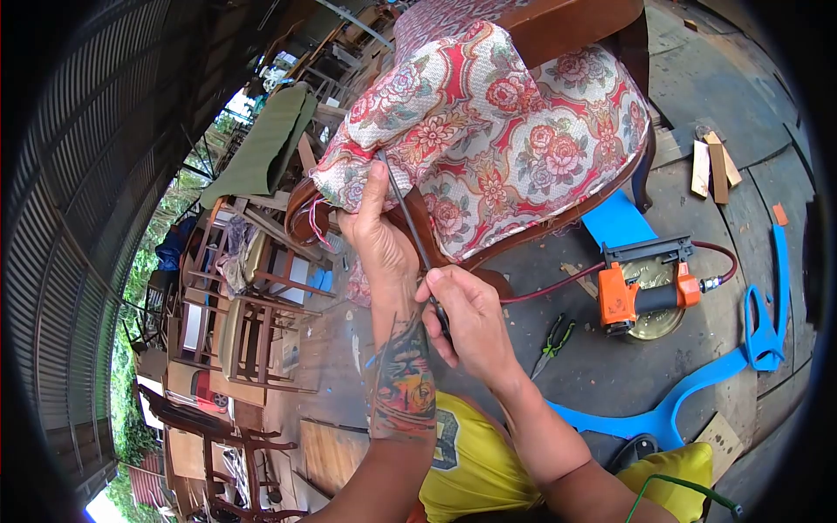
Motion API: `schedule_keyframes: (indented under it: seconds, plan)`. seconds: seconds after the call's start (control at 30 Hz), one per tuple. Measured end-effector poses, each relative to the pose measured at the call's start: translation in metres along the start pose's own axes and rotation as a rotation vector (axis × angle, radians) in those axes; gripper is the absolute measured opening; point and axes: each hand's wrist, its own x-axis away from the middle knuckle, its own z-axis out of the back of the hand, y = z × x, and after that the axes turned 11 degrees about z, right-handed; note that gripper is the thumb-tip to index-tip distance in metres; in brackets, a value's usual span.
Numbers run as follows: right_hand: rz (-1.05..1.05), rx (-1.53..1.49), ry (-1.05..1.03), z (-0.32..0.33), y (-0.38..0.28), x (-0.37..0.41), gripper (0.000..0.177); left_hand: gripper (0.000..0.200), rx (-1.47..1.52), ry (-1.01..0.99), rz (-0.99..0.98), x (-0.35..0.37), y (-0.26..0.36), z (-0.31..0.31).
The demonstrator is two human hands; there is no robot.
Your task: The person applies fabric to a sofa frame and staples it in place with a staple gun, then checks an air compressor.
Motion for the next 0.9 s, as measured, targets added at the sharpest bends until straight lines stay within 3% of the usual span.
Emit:
schedule_keyframes:
  seconds: [0.37, 0.47, 0.53, 0.67, 0.73, 0.9]
  plan:
    - [-0.012, 0.076, 0.046, -0.001, -0.015, 0.005, 0.031, 0.034, -0.028, 0.045, 0.033, -0.001, 0.002, -0.005]
    - [-0.078, -0.094, 0.031, 0.001, -0.020, 0.005, 0.029, 0.033, -0.089, 0.082, -0.007, -0.001, 0.002, -0.008]
    - [-0.114, -0.358, -0.113, 0.004, -0.025, 0.005, 0.027, 0.033, -0.059, 0.122, 0.033, -0.001, 0.002, -0.008]
    - [-0.180, -0.379, -0.096, 0.009, -0.026, 0.001, 0.029, 0.033, -0.081, 0.112, 0.053, -0.003, 0.003, -0.006]
    - [-0.233, -0.477, -0.106, 0.009, -0.025, 0.000, 0.030, 0.023, -0.104, 0.108, -0.019, -0.003, 0.002, -0.009]
    - [-0.205, -0.421, -0.104, 0.014, -0.016, -0.005, 0.030, 0.024, -0.115, 0.085, -0.054, -0.001, 0.003, -0.013]
